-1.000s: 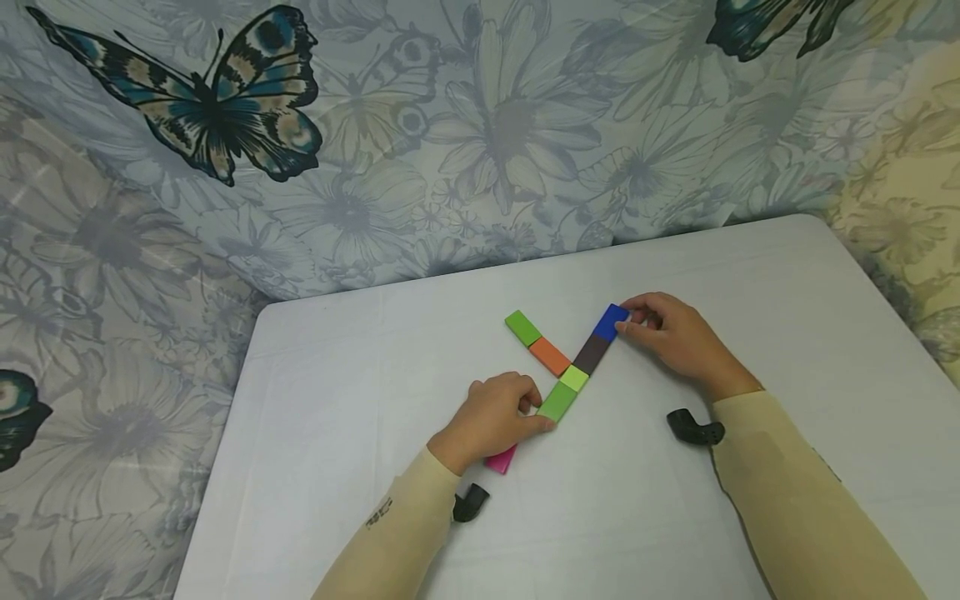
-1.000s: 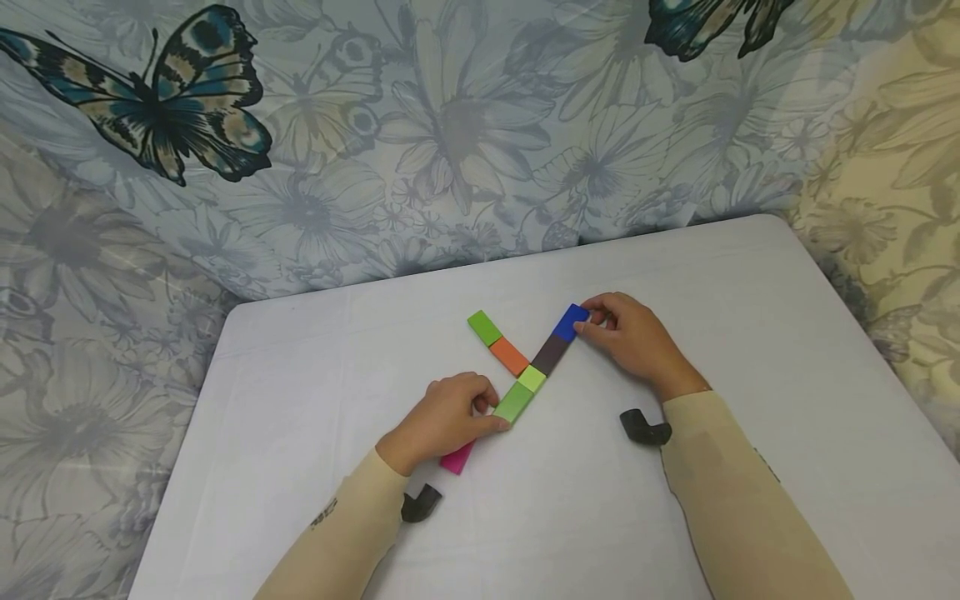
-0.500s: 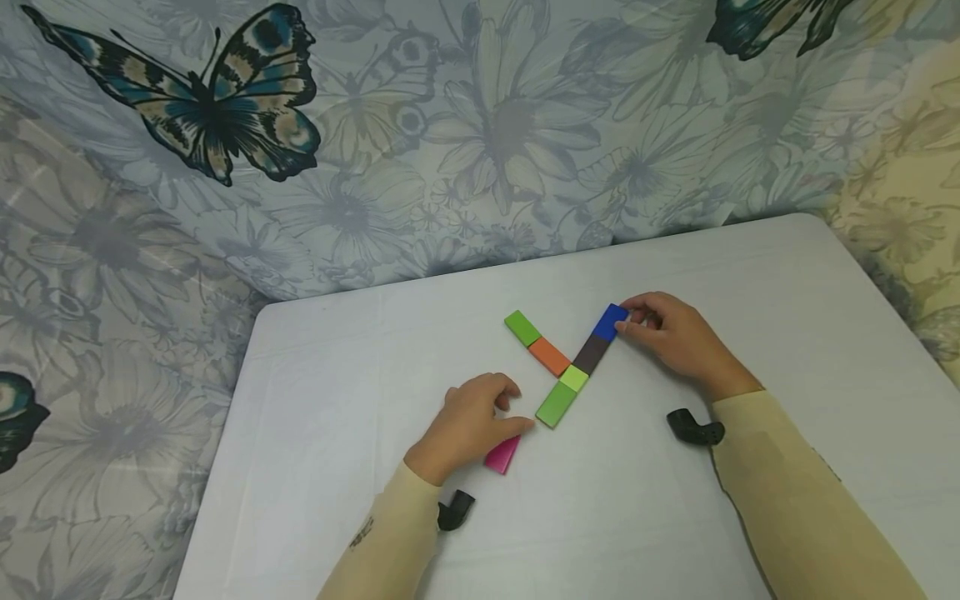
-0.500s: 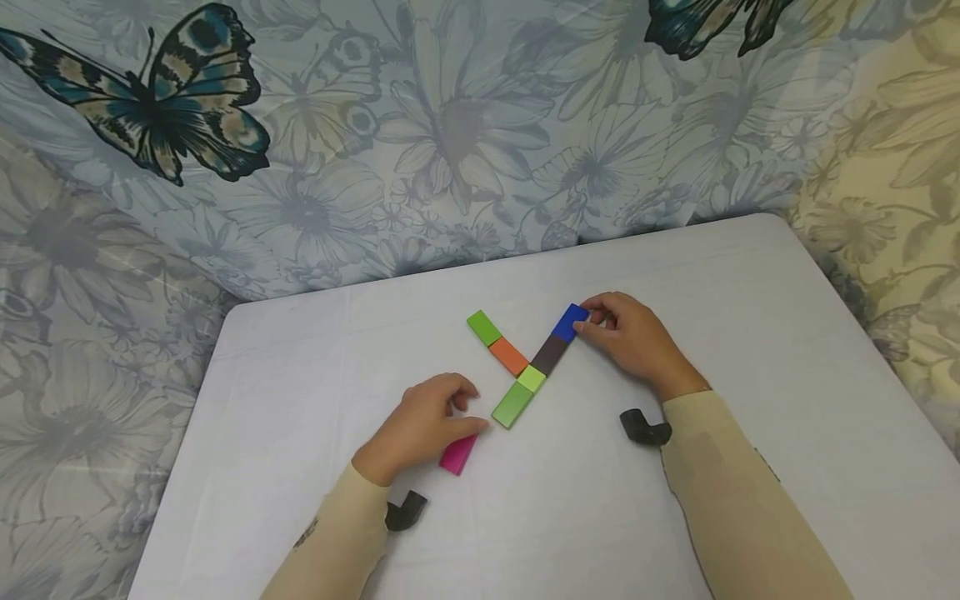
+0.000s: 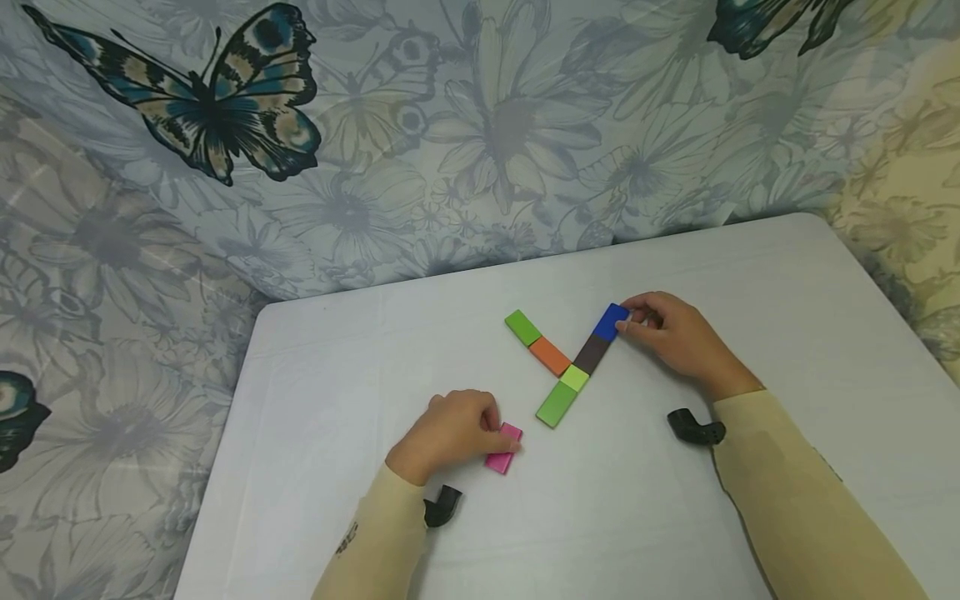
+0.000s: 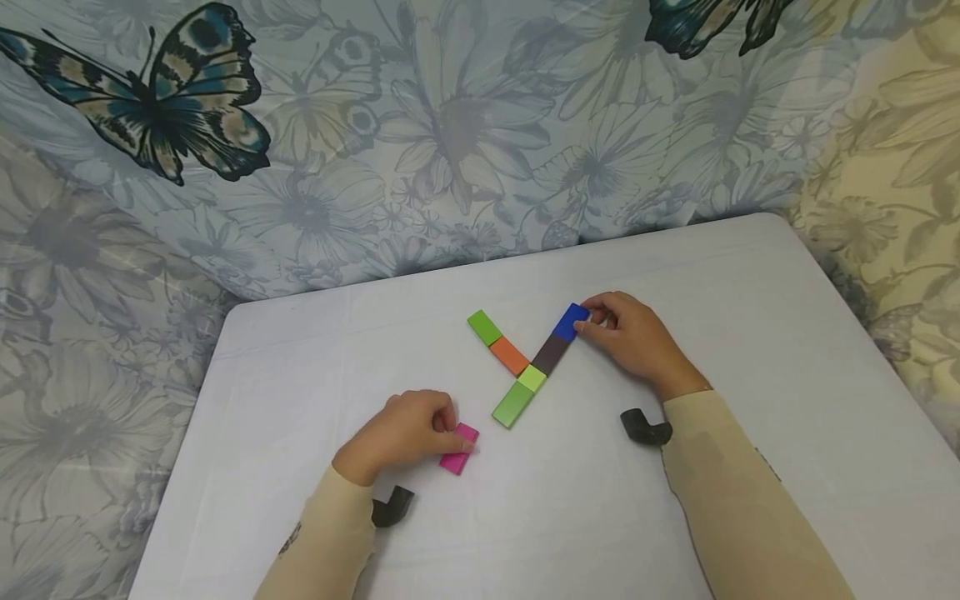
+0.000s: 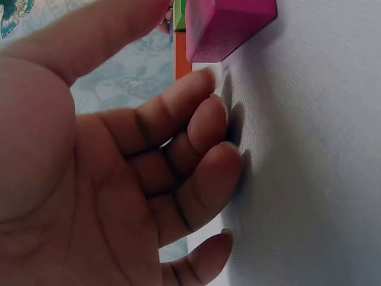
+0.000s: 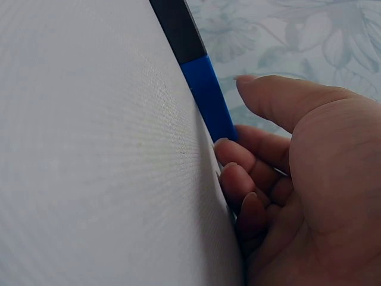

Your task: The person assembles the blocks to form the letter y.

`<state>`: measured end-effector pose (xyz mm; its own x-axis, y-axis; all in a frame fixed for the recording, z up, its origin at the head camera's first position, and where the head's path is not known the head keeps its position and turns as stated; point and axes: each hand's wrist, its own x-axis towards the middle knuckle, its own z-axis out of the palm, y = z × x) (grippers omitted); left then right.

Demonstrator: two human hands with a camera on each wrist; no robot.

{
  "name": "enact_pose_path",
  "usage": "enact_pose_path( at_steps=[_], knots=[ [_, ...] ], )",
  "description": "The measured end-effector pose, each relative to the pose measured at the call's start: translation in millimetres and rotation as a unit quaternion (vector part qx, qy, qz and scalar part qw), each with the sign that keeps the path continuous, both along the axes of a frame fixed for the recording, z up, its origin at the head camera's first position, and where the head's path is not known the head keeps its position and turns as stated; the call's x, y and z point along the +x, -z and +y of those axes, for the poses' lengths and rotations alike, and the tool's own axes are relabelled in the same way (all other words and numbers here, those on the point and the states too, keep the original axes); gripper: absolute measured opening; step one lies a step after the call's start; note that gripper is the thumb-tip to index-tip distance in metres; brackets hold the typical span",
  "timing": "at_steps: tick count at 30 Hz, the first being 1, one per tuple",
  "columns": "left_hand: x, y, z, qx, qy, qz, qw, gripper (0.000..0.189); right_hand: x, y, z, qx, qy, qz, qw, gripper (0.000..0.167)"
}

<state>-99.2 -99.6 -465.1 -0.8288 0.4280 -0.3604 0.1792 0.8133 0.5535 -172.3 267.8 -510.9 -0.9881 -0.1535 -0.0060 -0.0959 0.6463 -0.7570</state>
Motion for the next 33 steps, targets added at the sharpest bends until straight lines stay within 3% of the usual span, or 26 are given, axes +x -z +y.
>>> enact_pose_path(
  at_steps=[3, 8, 33],
  knots=[
    [1.5, 0.2, -0.2, -0.006, 0.017, -0.01, 0.9998, 0.037, 0.1, -0.6, 0, 0.001, 0.0, 0.0, 1.0, 0.046],
    [2.6, 2.5, 1.5, -0.004, 0.03, 0.003, 0.9995, 0.037, 0.8, -0.8, 0, 0.001, 0.002, 0.0, 1.0, 0.047],
    [3.3, 11.4, 18.6, 0.024, 0.03, 0.035, 0.9987, 0.032, -0.8, 0.4, 0, 0.003, 0.001, 0.005, 1.0, 0.046]
  ],
)
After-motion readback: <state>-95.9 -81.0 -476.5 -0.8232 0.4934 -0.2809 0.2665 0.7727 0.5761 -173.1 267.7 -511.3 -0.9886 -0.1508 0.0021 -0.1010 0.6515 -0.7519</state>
